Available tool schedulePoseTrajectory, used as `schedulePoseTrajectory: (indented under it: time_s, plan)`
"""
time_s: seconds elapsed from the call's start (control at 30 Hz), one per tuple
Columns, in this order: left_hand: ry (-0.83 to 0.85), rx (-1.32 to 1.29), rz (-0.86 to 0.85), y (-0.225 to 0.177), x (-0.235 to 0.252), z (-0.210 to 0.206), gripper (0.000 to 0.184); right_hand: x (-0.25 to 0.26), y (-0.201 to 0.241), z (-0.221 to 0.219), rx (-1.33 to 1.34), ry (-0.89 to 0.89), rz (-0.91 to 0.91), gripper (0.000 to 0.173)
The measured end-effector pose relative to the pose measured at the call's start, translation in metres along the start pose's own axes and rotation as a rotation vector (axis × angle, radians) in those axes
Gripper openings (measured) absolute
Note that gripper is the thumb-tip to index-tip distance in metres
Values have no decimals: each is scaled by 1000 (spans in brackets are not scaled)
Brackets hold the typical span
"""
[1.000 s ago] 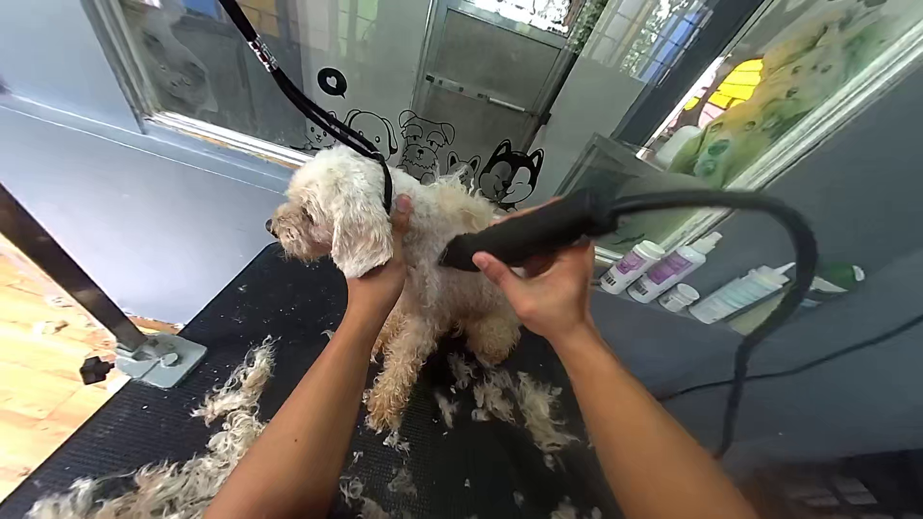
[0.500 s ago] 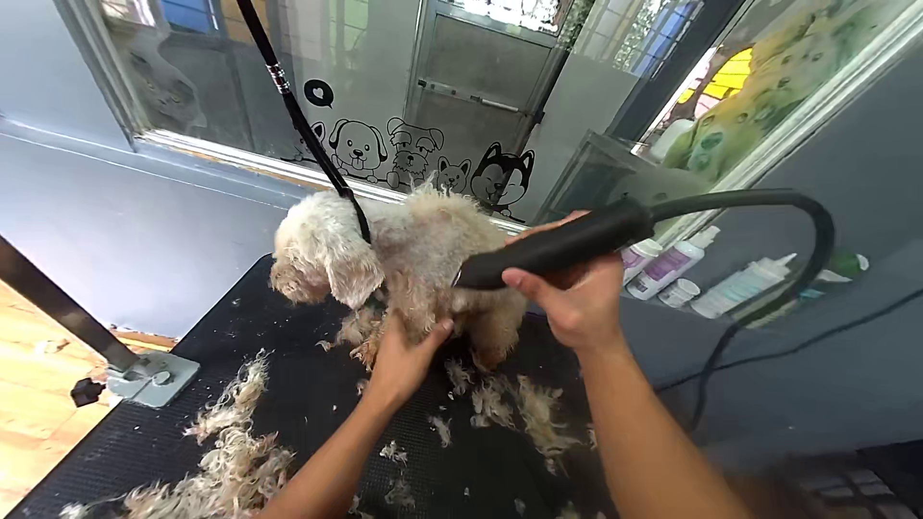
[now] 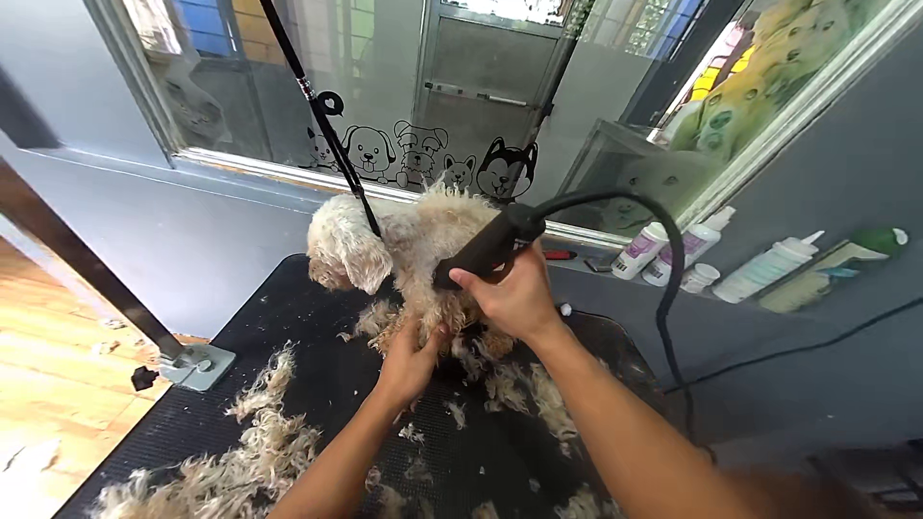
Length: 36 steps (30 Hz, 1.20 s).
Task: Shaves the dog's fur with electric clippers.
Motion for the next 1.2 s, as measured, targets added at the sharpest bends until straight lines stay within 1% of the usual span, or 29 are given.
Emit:
schedulePoseTrajectory:
  time_s: [0.03, 0.1, 0.13, 0.17, 0.23, 0.3, 0.33, 0.37, 0.47, 0.53, 0.6, 0.67, 0.73, 0.8, 0.87, 0.9, 0.93, 0.97, 1.03, 1.07, 1.1, 1.13, 1.2]
  plan:
    - [21, 6, 6, 3, 0, 1, 45, -3, -3, 3, 24, 30, -36, 74]
    - [40, 4, 8, 10, -1, 1, 42, 2, -2, 10, 35, 144, -117, 74]
    - [44, -7, 2, 12, -2, 1, 40, 7, 1, 14, 31, 186, -122, 73]
    - [46, -18, -7, 13, -3, 1, 38, 11, 6, 17, 45, 176, -74, 71]
    - [55, -23, -22, 13, -2, 2, 37, 18, 15, 17, 118, 45, 117, 66]
    - [66, -37, -17, 14, -6, 2, 33, 19, 18, 14, 149, -27, 310, 60]
    - [69, -45, -16, 14, -7, 3, 32, 17, 16, 12, 131, -32, 355, 58]
    - [70, -48, -19, 13, -7, 4, 31, 13, 13, 9, 112, -36, 357, 57]
    - [65, -50, -18, 14, -8, 10, 28, -2, 1, 1, 55, -32, 228, 59]
    - [72, -42, -27, 14, -7, 14, 27, -10, -8, -4, 76, -35, 119, 59]
    - [82, -36, -47, 16, -7, 17, 25, -11, -11, -6, 151, -27, 23, 66]
    - [82, -48, -76, 18, -8, 20, 25, -11, -13, -6, 161, 4, -35, 72]
    - [59, -51, -127, 20, -9, 22, 31, -17, -17, -7, 145, 55, -60, 74]
    - [52, -12, -164, 23, -9, 24, 42, -25, -20, -7, 131, 124, -94, 73]
    - [36, 21, -198, 25, -11, 23, 57, -23, -14, 2, 127, 269, -142, 70]
    - [23, 37, -210, 25, -12, 22, 62, -17, -9, 9, 136, 347, -156, 68]
    - [10, 57, -221, 24, -14, 19, 65, -12, -4, 16, 161, 378, -139, 65]
    - [11, 68, -222, 24, -15, 18, 68, -6, 1, 22, 195, 358, -84, 63]
    - [18, 72, -210, 22, -17, 19, 71, 2, 9, 27, 310, 193, 109, 61]
    - [17, 65, -206, 21, -18, 20, 70, 5, 8, 26, 360, 111, 216, 62]
    - [16, 57, -204, 20, -20, 20, 69, 5, 5, 24, 395, 66, 299, 64]
    - [21, 47, -199, 19, -21, 22, 68, 3, -1, 21, 406, 42, 350, 66]
    - [40, 34, -174, 17, -22, 27, 67, -6, -13, 14, 401, 21, 353, 66]
Point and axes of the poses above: each hand's wrist, its own x-axis towards the middle knuckle, its own z-axis out of the back of the hand, y = z × x, the point moved 1 cm from there along x, towards the middle knuckle, and after that the axes turned 11 degrees about x, right-handed, at the moved point
